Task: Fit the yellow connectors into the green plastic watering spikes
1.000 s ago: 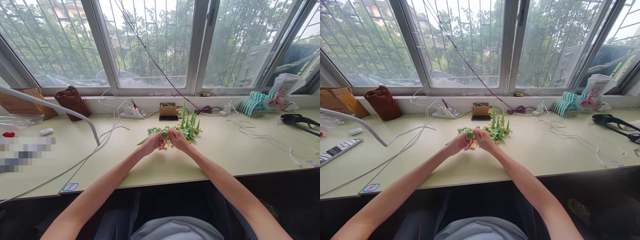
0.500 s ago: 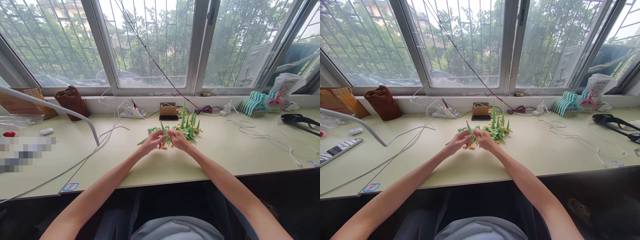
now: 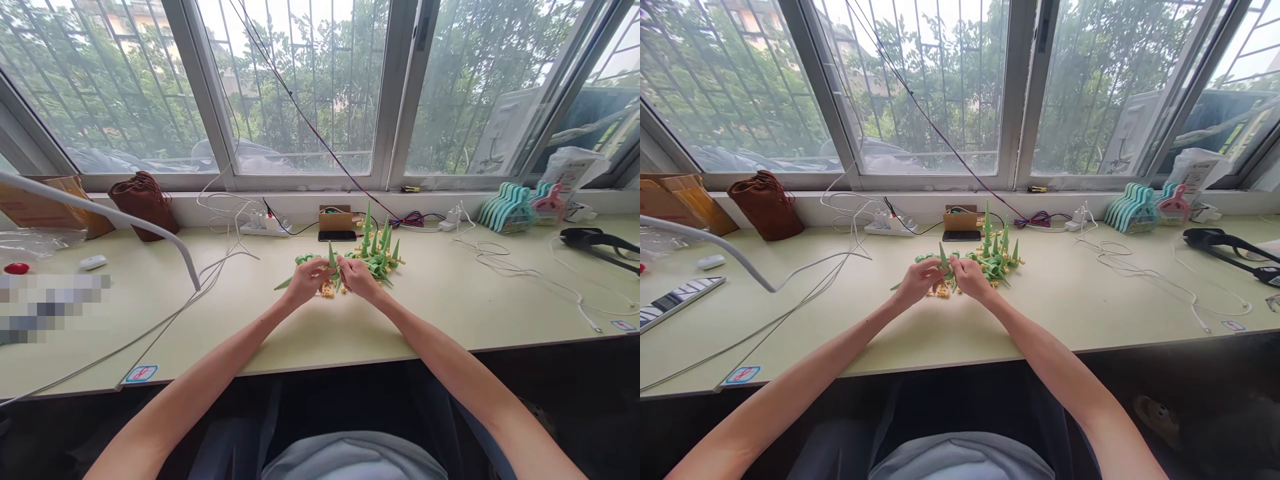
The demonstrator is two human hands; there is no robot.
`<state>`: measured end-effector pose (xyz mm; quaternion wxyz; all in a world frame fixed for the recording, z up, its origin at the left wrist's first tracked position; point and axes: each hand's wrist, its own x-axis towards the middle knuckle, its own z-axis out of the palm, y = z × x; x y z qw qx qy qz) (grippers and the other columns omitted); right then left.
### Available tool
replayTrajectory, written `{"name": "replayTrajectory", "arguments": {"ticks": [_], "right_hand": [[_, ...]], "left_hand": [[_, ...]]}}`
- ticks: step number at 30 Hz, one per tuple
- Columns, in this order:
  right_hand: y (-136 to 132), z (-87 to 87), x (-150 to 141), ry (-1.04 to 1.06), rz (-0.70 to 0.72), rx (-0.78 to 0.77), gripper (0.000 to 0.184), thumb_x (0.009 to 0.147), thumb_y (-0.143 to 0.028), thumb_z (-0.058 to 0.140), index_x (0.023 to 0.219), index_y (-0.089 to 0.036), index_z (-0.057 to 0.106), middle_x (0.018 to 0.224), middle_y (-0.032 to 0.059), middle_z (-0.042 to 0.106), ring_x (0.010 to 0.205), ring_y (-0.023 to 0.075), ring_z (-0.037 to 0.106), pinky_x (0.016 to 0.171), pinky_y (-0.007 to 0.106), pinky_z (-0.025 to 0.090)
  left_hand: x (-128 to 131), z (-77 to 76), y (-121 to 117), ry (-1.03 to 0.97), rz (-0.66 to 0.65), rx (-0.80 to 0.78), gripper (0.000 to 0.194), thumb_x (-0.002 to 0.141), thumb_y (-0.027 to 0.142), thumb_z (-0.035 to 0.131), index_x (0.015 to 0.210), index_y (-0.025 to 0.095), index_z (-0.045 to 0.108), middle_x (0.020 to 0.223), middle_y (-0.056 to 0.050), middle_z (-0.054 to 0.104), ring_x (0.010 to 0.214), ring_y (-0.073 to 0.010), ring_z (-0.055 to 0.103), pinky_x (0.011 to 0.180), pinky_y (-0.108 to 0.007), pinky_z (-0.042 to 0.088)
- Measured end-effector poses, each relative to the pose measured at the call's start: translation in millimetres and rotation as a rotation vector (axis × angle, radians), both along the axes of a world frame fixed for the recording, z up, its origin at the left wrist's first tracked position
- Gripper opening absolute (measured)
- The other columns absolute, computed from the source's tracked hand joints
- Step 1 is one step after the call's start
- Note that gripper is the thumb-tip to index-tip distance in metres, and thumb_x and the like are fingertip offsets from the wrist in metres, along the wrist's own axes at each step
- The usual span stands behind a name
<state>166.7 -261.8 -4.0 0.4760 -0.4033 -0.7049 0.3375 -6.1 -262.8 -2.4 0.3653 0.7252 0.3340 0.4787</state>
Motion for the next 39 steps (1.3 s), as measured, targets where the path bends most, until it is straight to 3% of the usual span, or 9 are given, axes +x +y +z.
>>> {"name": "replayTrajectory", "arguments": {"ticks": [9, 17, 26, 31, 39], "right_hand": [[-1, -2.4, 1, -0.046, 0.059, 0.031, 0.060, 0.095, -0.067, 0.037, 0.057, -0.022, 0.038, 0.046, -0.0028, 0.038, 0.045, 0.0107, 0.038, 0.049, 0.026, 0.030], [0, -2.8, 3, -0.148, 0.032, 0.106, 0.060, 0.097, -0.065, 0.033, 0.055, -0.022, 0.036, 0.047, -0.0017, 0.040, 0.049, 0.0114, 0.037, 0.052, 0.027, 0.030], [0, -5.3, 7, -0.205, 0.046, 0.206, 0.053, 0.101, -0.058, 0.031, 0.064, -0.021, 0.039, 0.054, -0.0024, 0.042, 0.053, 0.0111, 0.037, 0.055, 0.026, 0.031], [-1, -5.5, 8, -0.224, 0.056, 0.284, 0.044, 0.101, -0.052, 0.034, 0.069, -0.022, 0.032, 0.057, -0.0047, 0.036, 0.055, 0.0107, 0.030, 0.056, 0.026, 0.028], [-4, -3.5, 5, -0.161, 0.055, 0.222, 0.045, 0.100, -0.054, 0.033, 0.069, -0.022, 0.033, 0.059, -0.0042, 0.035, 0.057, 0.0115, 0.032, 0.056, 0.027, 0.028]], "left_hand": [[2, 3.7, -1, -0.115, -0.016, -0.149, 0.049, 0.072, 0.059, 0.078, 0.088, 0.013, 0.074, 0.071, -0.003, 0.063, 0.056, -0.0132, 0.061, 0.040, -0.022, 0.049], [-3, 7.8, -5, -0.069, -0.043, -0.177, 0.040, 0.078, 0.054, 0.076, 0.082, 0.014, 0.070, 0.058, 0.001, 0.057, 0.046, -0.0092, 0.053, 0.041, -0.021, 0.045], [-5, 11.8, -7, -0.060, -0.062, -0.244, 0.040, 0.079, 0.054, 0.076, 0.077, 0.015, 0.066, 0.056, 0.002, 0.056, 0.048, -0.0102, 0.054, 0.045, -0.022, 0.043], [-6, 9.7, -6, -0.126, -0.156, -0.354, 0.043, 0.079, 0.055, 0.075, 0.077, 0.015, 0.062, 0.064, 0.001, 0.057, 0.052, -0.0106, 0.056, 0.048, -0.023, 0.044], [-6, 6.3, -7, 0.012, -0.076, -0.139, 0.040, 0.086, 0.056, 0.066, 0.077, 0.019, 0.053, 0.055, 0.005, 0.049, 0.045, -0.0098, 0.050, 0.044, -0.023, 0.037]]}}
